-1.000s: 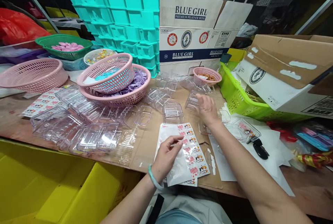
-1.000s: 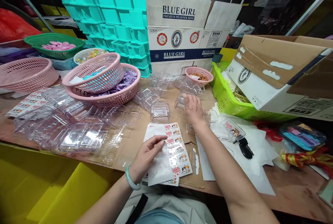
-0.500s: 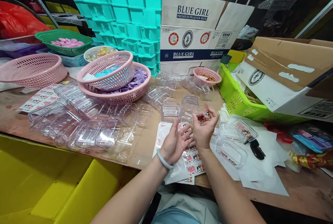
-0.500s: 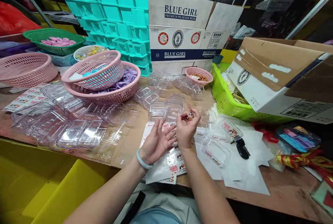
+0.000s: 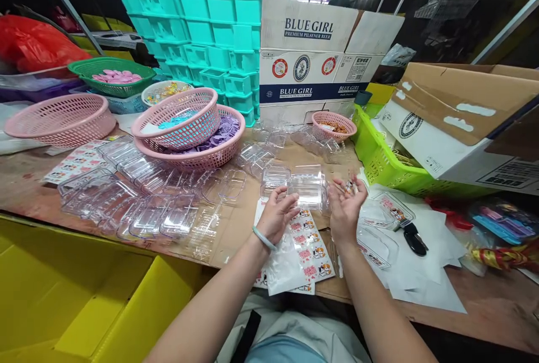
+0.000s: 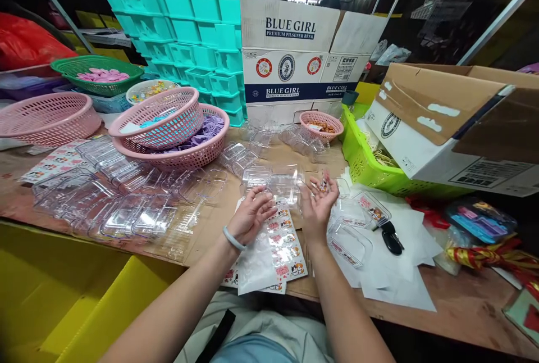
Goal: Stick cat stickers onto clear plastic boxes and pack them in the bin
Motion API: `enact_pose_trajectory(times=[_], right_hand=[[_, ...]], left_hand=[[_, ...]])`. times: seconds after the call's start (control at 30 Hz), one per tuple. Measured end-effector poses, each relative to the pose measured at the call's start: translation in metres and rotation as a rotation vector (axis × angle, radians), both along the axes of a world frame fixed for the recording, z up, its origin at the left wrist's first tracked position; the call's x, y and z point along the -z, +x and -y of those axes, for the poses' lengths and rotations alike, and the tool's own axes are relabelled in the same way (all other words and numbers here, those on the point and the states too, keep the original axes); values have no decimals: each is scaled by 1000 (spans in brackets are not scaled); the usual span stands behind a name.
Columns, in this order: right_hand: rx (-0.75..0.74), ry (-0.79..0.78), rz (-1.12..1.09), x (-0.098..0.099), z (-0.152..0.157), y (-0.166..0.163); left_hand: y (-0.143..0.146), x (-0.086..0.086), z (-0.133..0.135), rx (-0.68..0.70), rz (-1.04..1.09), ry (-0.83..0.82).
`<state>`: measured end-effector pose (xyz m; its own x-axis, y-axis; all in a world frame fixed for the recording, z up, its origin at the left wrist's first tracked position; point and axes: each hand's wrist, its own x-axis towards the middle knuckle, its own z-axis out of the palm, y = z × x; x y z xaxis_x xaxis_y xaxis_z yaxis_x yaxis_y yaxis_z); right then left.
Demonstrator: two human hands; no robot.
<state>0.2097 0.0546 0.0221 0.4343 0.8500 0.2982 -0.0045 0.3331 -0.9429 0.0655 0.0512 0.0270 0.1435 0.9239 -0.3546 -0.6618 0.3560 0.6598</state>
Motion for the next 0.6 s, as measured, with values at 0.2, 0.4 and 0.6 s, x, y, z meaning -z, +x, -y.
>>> enact_pose_trajectory(times=[0.2,0.4,0.6], right_hand=[[-319,-345,-35,-14,-39,15],[-67,-75,261,8,-102,27],[-63,-66,623,8,-108,37]], left_hand=[[-11,1,16,99,-126,99],[-37,11,31,157,-169,115],[-47,25,60,45,-392,263]])
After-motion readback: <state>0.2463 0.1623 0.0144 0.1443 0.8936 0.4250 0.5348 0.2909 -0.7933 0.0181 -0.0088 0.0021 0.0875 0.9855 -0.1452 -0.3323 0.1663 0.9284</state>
